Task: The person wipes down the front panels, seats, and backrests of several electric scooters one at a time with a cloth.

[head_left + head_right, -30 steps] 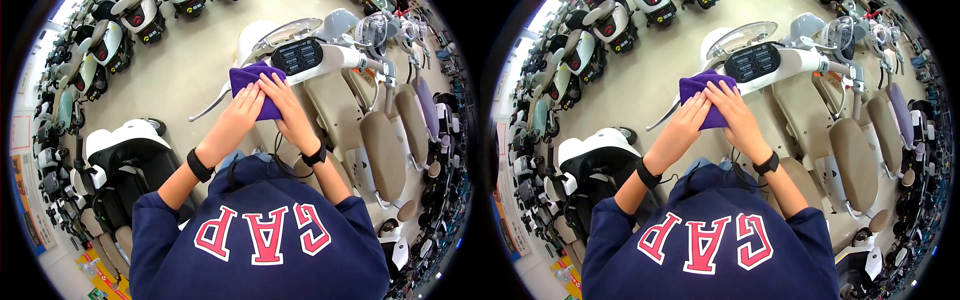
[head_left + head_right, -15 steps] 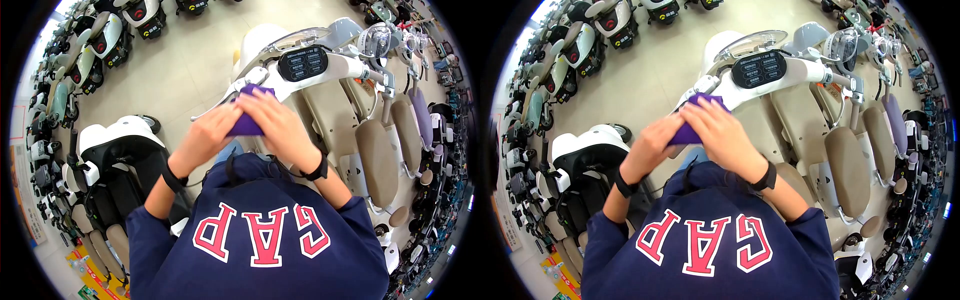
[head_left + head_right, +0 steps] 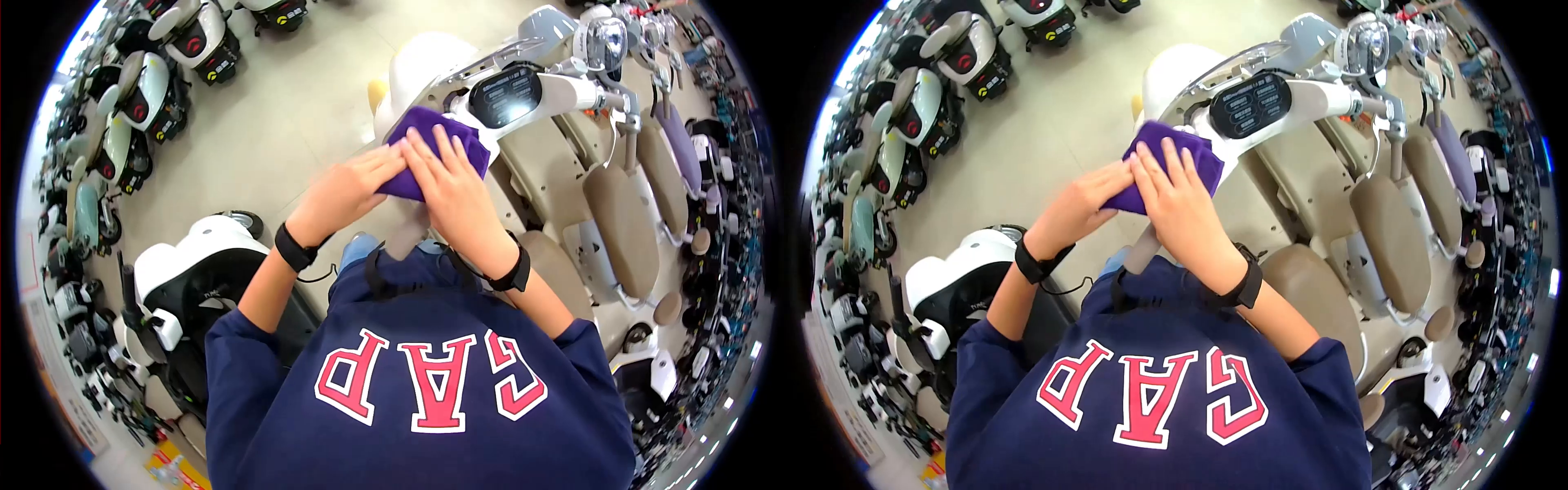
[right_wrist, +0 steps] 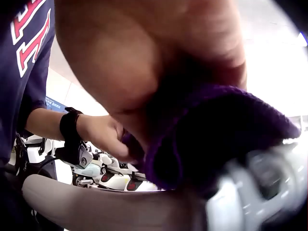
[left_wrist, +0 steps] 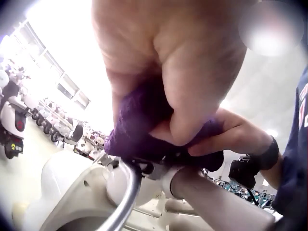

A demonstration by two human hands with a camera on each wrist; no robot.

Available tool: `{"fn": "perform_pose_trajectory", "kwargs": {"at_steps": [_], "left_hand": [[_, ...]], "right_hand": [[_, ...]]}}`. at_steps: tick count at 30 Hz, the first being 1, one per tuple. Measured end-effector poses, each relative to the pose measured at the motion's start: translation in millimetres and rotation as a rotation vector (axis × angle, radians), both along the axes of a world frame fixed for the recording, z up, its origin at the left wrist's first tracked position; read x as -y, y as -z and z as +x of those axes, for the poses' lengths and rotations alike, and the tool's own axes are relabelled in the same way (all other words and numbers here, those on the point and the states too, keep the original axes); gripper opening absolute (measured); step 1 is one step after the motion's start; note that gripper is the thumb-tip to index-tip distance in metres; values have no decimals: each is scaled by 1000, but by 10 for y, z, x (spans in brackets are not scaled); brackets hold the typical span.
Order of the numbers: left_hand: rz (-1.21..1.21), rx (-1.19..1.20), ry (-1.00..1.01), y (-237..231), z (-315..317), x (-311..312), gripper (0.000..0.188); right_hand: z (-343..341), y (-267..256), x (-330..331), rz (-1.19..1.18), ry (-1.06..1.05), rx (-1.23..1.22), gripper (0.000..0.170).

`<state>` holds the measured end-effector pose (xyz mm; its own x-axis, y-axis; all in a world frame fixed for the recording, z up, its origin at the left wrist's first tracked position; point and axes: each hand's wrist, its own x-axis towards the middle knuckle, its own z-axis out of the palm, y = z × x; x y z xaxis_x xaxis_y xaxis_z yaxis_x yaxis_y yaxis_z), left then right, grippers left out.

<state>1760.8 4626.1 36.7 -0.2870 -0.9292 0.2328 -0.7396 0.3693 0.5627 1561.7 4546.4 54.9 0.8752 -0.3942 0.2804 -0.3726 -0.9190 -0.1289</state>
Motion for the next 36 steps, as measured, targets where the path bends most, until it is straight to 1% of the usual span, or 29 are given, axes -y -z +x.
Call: {"fn": "perform_pose_trajectory", "kwargs": {"at_steps": [2,3,6,9,11,14,17,20,23,26,27,30,32,33,34,36], "left_hand": [[0,42,45,197,103,-167,68],[3,65,38,220,146,-258,65],[184,-89,36,287,336,-570,65],[255,-153,58,302,525,-777,63],[270,-172,96,321,654,-848,60],[246,-175,172,374,810,-853,61],[309,-159,287,220,916,-755,59],[353,-154,396,109,1029,-642,58],[371,-116,503,-97,1104,-495,55],[254,-42,519,-394,1069,-247,52],[132,-84,520,-447,1033,-145,49],[-179,-154,475,-579,865,238,55],[-351,-164,475,-646,706,525,57],[-439,-170,470,-656,637,650,58],[-418,-180,471,-593,575,757,59],[-380,-194,475,-307,482,956,60]], "right_hand": [[137,165,-216,10,9,-46,67],[197,201,-321,-103,33,-115,54],[288,186,-598,154,28,-114,64],[447,199,-836,257,35,-109,70],[546,197,-980,295,75,-120,69],[628,218,-1147,352,139,-108,67],[679,191,-1311,376,210,-77,67],[720,135,-1487,473,301,52,66],[758,-38,-1549,683,421,82,65],[776,-348,-1382,683,493,166,65],[771,-450,-1315,596,534,180,66],[779,-612,-1044,163,630,284,68],[766,-649,-818,-47,704,347,71],[745,-587,-698,-97,718,380,71],[735,-514,-610,-97,752,361,71],[713,-320,-436,-103,821,327,71]]}}
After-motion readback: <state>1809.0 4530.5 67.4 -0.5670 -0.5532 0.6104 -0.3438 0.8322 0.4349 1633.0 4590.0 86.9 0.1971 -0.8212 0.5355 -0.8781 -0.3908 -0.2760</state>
